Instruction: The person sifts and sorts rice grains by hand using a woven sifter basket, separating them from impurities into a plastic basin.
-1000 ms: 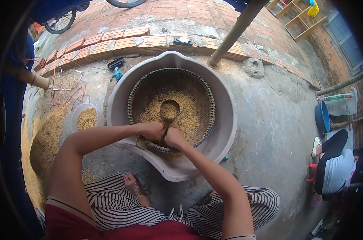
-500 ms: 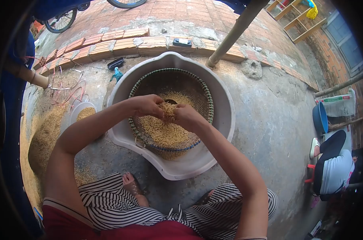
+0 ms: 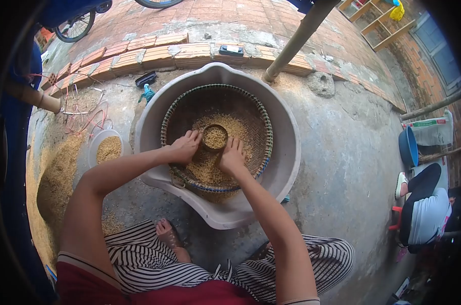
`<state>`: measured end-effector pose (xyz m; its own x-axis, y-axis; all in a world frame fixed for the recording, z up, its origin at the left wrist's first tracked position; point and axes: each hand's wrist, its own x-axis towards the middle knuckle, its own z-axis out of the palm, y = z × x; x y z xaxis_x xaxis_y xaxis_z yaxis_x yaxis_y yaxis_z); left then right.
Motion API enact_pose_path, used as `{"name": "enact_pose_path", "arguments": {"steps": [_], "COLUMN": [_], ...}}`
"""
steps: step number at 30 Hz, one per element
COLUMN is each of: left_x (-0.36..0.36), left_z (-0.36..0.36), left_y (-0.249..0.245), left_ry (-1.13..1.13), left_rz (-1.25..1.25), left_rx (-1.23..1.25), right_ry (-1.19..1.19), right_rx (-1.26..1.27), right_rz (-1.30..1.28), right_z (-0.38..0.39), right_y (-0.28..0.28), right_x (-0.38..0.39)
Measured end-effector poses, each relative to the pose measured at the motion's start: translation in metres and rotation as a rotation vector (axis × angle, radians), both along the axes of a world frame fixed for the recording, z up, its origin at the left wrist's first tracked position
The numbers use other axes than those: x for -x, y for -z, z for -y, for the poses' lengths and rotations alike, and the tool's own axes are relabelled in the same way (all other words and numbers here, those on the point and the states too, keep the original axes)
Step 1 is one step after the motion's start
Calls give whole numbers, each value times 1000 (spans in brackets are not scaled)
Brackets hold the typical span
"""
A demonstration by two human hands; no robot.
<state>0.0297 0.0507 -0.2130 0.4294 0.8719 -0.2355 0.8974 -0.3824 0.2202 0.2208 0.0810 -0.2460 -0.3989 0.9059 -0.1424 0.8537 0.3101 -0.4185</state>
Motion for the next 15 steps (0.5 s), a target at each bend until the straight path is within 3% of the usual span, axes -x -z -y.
{"name": "enact_pose_path", "arguments": {"steps": [2,3,4,5,6,8,10,12,15], "left_x": [-14,-20,-17,-13,-10,-9,-6,-15,-27], "left_z": [15,14,13,8,1,-3,4,8,9], "left_y": [8,3,5,8,9,-8,-10,-16,1], "left_ry": [60,265,262,163,63,97,-43,14,127], "left_rz": [-176,-318,-318,-4,311,223,155,148,81], "left_rx": [65,117,121,229,332,386,217,245,198], "right_ry": [-70,-73,-171,-266,-265,-219,-209,-174,-202], "right_rx": [-111,-109,73,255,257,297,193,224,30], "right_rz": [157,156,126,96,97,-24,61,174,103], "right_z": [24,29,36,40,36,16,4,1,15], "right_y": [24,16,-5,-21,-32,-47,-43,-39,23], "right_x": [8,7,7,5,1,-11,-19,-23,-15]}}
